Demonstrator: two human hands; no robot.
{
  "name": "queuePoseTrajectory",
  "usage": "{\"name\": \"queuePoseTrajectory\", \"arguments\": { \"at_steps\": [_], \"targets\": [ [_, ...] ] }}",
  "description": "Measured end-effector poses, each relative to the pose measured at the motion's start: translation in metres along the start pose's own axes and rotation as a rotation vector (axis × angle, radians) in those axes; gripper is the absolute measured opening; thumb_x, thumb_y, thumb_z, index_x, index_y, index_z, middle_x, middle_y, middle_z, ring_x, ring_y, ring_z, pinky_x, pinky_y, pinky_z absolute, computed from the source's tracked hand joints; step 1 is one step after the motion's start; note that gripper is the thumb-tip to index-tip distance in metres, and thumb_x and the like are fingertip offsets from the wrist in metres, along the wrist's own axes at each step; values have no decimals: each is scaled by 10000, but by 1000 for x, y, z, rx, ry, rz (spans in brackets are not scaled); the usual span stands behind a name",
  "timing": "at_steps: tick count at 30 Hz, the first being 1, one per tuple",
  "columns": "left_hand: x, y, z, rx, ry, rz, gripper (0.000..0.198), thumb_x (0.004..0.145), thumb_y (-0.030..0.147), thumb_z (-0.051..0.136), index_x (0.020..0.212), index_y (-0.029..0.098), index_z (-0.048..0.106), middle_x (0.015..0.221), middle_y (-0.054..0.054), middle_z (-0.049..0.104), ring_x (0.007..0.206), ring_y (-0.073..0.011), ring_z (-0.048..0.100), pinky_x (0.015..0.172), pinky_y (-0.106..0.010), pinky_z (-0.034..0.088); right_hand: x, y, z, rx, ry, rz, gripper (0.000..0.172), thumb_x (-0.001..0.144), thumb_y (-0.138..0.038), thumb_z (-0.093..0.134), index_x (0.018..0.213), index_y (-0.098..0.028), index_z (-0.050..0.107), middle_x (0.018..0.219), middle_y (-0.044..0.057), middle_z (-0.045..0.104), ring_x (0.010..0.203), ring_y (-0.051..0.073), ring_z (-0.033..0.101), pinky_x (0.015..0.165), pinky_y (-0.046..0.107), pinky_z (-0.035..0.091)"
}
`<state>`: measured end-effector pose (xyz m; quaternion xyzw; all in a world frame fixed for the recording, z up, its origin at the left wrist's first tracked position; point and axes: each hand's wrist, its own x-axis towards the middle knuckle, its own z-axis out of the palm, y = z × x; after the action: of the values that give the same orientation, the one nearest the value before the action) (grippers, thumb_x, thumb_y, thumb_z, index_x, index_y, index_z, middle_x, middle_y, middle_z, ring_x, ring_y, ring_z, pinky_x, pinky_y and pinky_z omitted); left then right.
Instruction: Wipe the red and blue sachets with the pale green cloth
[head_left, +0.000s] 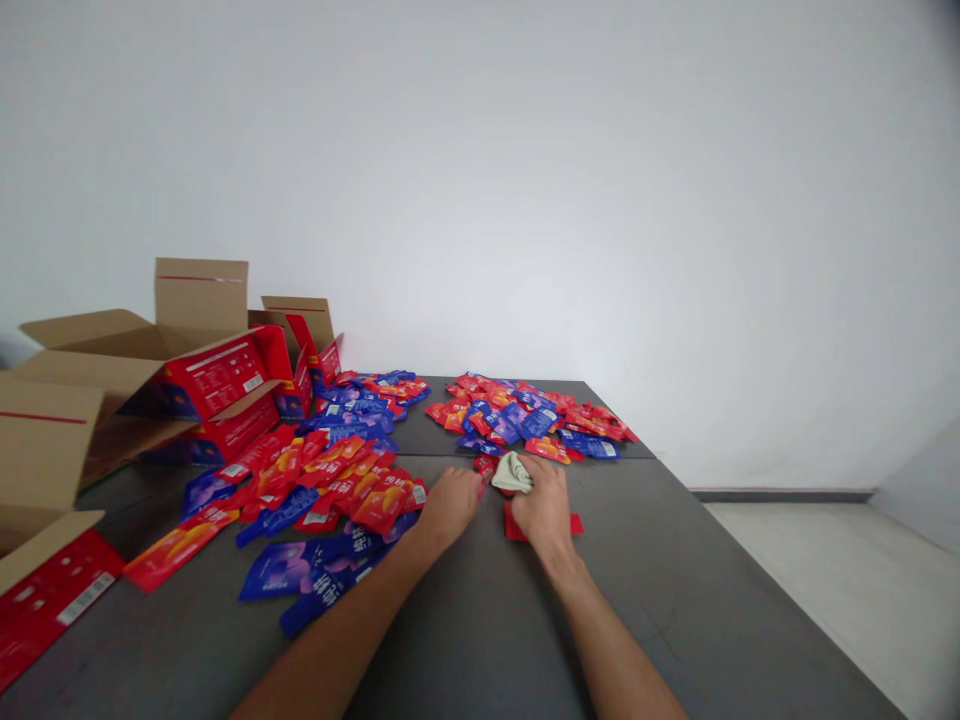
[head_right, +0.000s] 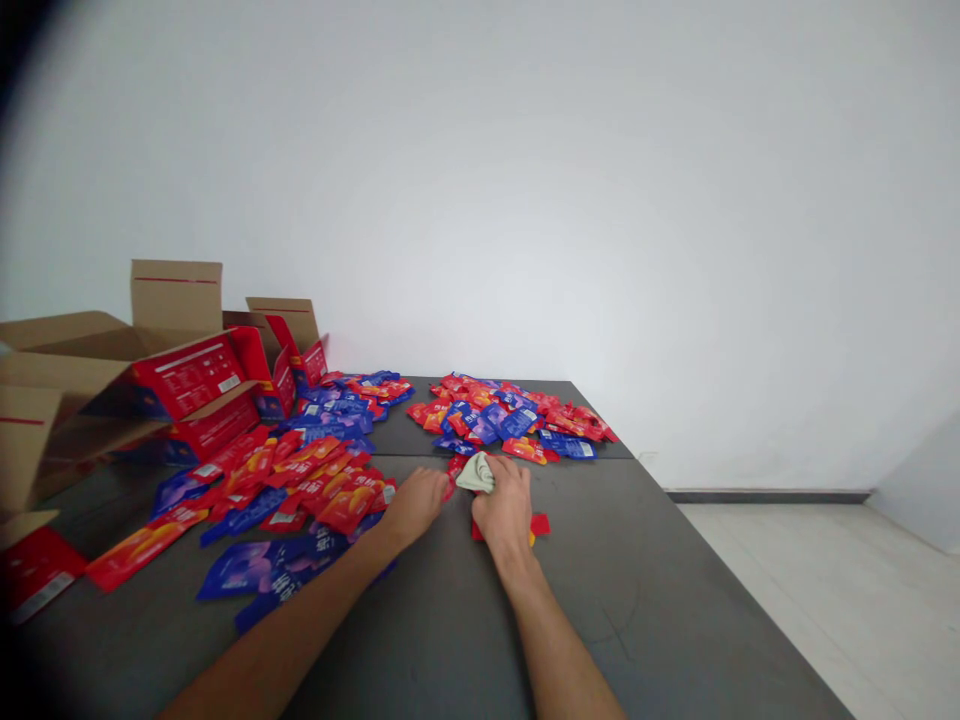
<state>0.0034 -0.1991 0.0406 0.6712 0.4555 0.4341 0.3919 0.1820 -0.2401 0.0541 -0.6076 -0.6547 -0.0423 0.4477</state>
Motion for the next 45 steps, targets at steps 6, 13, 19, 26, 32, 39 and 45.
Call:
{"name": "queuePoseTrajectory", "arguments": {
  "at_steps": [6, 13, 19, 26, 32, 39, 45],
  "targets": [
    [-19, 4, -30, -474, 17, -282, 479, 933, 555, 437, 924, 134, 664, 768, -113, 705, 697, -242, 682, 657, -366, 527, -4, -18, 2, 80, 16, -70, 576, 685, -4, 499, 1192, -189, 699, 1196, 97, 670, 1068, 266, 564, 939, 425, 458],
    [-38, 10, -32, -870, -102, -354, 361, 752, 299, 783, 1063, 155, 670, 970, -110, 748, 770, -223, 726, 693, -361, 589, -13, -41, 0, 226, 18, -219, 656, 702, 3, 485, 1286, -252, 639, 1257, 81, 640, 1165, 262, 548, 1011, 464, 444],
    [-40, 7, -27, -879, -204, -281, 323, 747, 262, 774, 1047, 158, 715, 875, -98, 750, 794, -226, 714, 721, -354, 572, -18, -46, 4, 243, -59, -291, 656, 757, 6, 486, 1351, -253, 588, 1320, 88, 599, 1194, 264, 517, 1027, 483, 433],
    [-33, 16, -32, -1102, -138, -340, 264, 786, 278, 701, 1007, 133, 715, 923, -118, 747, 883, -257, 709, 784, -360, 559, -21, -55, 12, 146, -179, -339, 698, 712, 28, 490, 1344, -245, 611, 1319, 84, 622, 1152, 276, 530, 979, 488, 450],
    [-28, 11, -40, -1130, -13, -330, 227, 794, 254, 688, 985, 131, 682, 888, -99, 740, 799, -219, 709, 743, -326, 557, -31, -75, 16, 179, -303, -432, 720, 667, 31, 528, 1309, -277, 634, 1297, 44, 646, 1054, 272, 525, 927, 456, 488],
    [-28, 10, -46, -1148, -56, -278, 289, 805, 261, 676, 1077, 163, 674, 960, -92, 740, 822, -213, 709, 757, -323, 549, -37, -80, 19, 197, -283, -403, 757, 628, 61, 498, 1298, -264, 632, 1295, 38, 634, 1084, 272, 502, 946, 450, 481],
    [-32, 16, -34, -1113, -91, -344, 240, 787, 220, 676, 1010, 140, 717, 980, -110, 748, 937, -250, 702, 821, -328, 534, -28, -60, 17, 160, -84, -310, 707, 704, 55, 450, 1327, -239, 608, 1318, 71, 605, 1156, 275, 496, 995, 493, 440]
  ]
}}
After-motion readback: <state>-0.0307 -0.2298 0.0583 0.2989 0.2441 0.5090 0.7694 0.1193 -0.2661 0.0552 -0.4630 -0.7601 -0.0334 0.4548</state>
